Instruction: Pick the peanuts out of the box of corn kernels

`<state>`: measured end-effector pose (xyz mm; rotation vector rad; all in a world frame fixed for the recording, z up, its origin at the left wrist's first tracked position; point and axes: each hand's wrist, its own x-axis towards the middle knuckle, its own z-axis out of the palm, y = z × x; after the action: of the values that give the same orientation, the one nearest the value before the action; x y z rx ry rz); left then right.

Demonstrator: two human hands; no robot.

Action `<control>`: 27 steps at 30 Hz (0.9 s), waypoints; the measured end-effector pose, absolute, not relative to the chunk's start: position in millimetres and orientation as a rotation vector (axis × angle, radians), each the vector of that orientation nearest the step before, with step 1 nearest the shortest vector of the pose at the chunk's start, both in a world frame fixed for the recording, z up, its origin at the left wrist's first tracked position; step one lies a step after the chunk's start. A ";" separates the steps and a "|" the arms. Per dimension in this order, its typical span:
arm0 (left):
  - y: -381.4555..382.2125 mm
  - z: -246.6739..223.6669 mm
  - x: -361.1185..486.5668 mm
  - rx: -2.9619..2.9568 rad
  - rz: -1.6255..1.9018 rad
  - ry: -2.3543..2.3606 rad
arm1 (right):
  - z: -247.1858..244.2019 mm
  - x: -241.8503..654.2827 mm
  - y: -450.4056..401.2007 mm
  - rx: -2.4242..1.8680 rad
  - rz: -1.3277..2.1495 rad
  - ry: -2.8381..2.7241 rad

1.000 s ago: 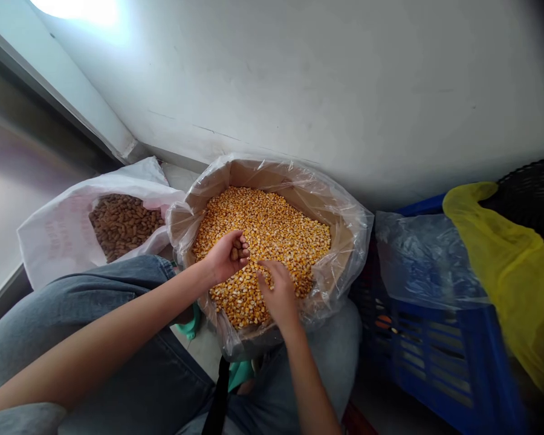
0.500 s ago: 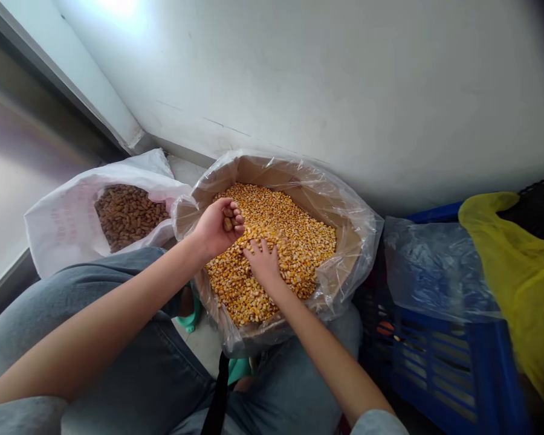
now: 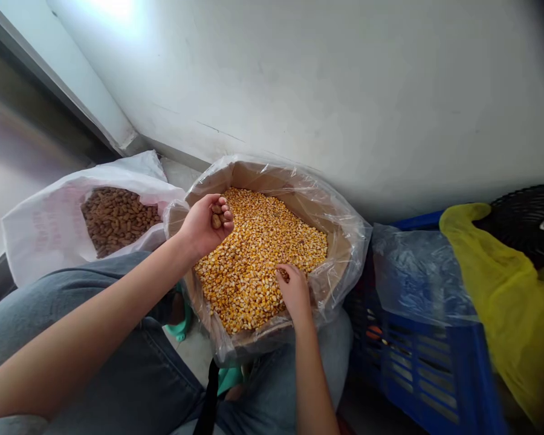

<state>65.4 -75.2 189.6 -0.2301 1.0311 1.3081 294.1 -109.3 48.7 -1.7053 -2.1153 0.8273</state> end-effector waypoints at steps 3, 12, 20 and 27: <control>-75.5 189.0 66.6 -0.222 1.310 1.023 | 54.0 279.7 -106.5 -1.704 0.761 -2.184; -82.2 184.1 73.5 -0.225 1.277 1.049 | 35.8 200.8 -96.7 -1.390 0.767 -2.635; -89.1 167.2 77.4 -0.198 1.255 1.163 | 25.6 190.4 -99.5 -1.378 0.657 -2.647; -90.7 164.6 76.0 -0.195 1.289 1.139 | 24.5 195.7 -97.0 -1.369 0.697 -2.618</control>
<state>76.0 -90.7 164.6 -0.1952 1.1394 1.2891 195.7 -97.0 24.5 -1.3691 -2.6181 0.6971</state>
